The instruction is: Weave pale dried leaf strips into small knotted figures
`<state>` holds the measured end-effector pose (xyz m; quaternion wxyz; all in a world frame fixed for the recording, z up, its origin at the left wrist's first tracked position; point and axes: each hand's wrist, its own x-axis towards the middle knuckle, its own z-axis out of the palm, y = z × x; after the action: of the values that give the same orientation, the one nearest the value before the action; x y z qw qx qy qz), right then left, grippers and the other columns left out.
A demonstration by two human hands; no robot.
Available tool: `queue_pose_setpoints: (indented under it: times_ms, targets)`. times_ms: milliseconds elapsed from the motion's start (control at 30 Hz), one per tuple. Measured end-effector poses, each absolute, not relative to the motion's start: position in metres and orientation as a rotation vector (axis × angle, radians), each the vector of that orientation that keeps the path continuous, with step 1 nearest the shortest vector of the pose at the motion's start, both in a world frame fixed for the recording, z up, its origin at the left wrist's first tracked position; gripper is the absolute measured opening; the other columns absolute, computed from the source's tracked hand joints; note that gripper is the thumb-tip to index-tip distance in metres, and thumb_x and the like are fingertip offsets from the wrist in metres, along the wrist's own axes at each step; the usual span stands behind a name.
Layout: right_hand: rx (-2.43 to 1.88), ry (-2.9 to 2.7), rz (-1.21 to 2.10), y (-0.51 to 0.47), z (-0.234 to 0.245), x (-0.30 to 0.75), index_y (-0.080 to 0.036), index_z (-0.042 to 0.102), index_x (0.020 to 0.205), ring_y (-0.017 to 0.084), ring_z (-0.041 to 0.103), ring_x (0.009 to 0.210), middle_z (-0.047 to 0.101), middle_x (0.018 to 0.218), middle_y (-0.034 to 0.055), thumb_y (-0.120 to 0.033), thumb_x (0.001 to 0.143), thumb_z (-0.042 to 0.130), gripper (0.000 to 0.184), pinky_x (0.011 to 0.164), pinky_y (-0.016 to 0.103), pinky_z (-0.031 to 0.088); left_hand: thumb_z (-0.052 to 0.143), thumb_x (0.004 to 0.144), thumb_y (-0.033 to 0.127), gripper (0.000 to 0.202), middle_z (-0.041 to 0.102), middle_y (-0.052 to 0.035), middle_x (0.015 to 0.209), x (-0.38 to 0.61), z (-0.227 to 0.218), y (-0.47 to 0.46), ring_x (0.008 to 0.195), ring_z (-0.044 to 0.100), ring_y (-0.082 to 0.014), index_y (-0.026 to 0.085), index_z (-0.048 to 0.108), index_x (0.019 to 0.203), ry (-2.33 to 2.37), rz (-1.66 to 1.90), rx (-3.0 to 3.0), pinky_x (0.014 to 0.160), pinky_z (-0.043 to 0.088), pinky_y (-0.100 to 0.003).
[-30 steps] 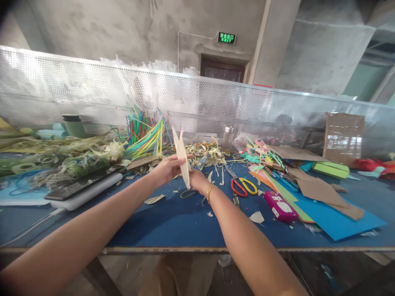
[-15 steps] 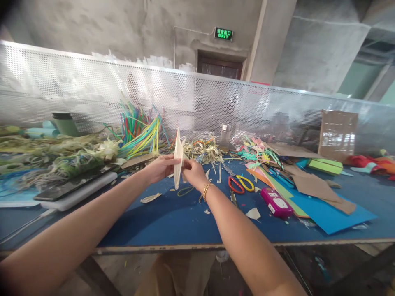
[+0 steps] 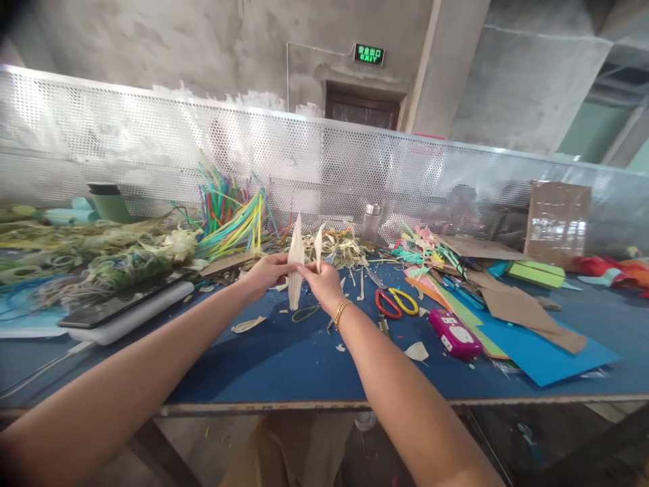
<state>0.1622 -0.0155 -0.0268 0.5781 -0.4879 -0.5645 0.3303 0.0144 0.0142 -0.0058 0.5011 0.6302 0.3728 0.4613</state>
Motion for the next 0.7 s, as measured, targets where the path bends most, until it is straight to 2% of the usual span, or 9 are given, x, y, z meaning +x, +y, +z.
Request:
queue_pose_setpoints:
  times_ms: [133,267,433,700]
  targets:
    - [-1.159,-1.322,0.778,-0.0141,-0.0268,0.1637,-0.019,0.059,0.067,0.008,0.038,0.05,0.047,0.054,-0.0068,-0.036,0.066,0.066,0.019,0.051,0.021,0.032,0.077,0.063,0.034,0.024,0.06,-0.0009,0.059,0.0126,-0.0058,0.0161,0.047,0.044,-0.0072,0.015,0.069,0.074,0.903,1.092,1.524,0.045,0.025,-0.021]
    - [-1.163,-1.263,0.85,-0.0164,-0.0242,0.1637,-0.019,0.056,0.065,0.006,0.032,0.045,0.039,0.048,-0.009,-0.038,0.065,0.067,0.022,0.046,0.021,0.027,0.08,0.058,0.032,0.027,0.063,-0.0018,0.064,0.0129,-0.0055,0.0153,0.051,0.048,-0.008,0.015,0.07,0.077,0.882,1.039,1.526,0.046,0.028,-0.021]
    - [-1.137,-1.192,1.02,-0.0195,-0.0203,0.1631,-0.019,0.055,0.068,0.005,0.025,0.04,0.031,0.045,-0.0109,-0.035,0.064,0.069,0.021,0.04,0.02,0.019,0.078,0.06,0.031,0.024,0.062,-0.002,0.061,0.0116,-0.0074,0.0193,0.047,0.044,-0.0071,0.014,0.07,0.074,0.921,1.029,1.552,0.044,0.024,-0.02]
    - [-1.142,-1.24,1.01,-0.0208,-0.0193,0.1651,-0.019,0.056,0.068,0.005,0.025,0.038,0.029,0.042,-0.0117,-0.034,0.064,0.069,0.02,0.04,0.02,0.019,0.079,0.059,0.033,0.023,0.051,0.002,0.052,0.0092,-0.0088,0.0225,0.042,0.036,-0.0045,0.014,0.069,0.067,0.884,1.003,1.569,0.041,0.022,-0.02]
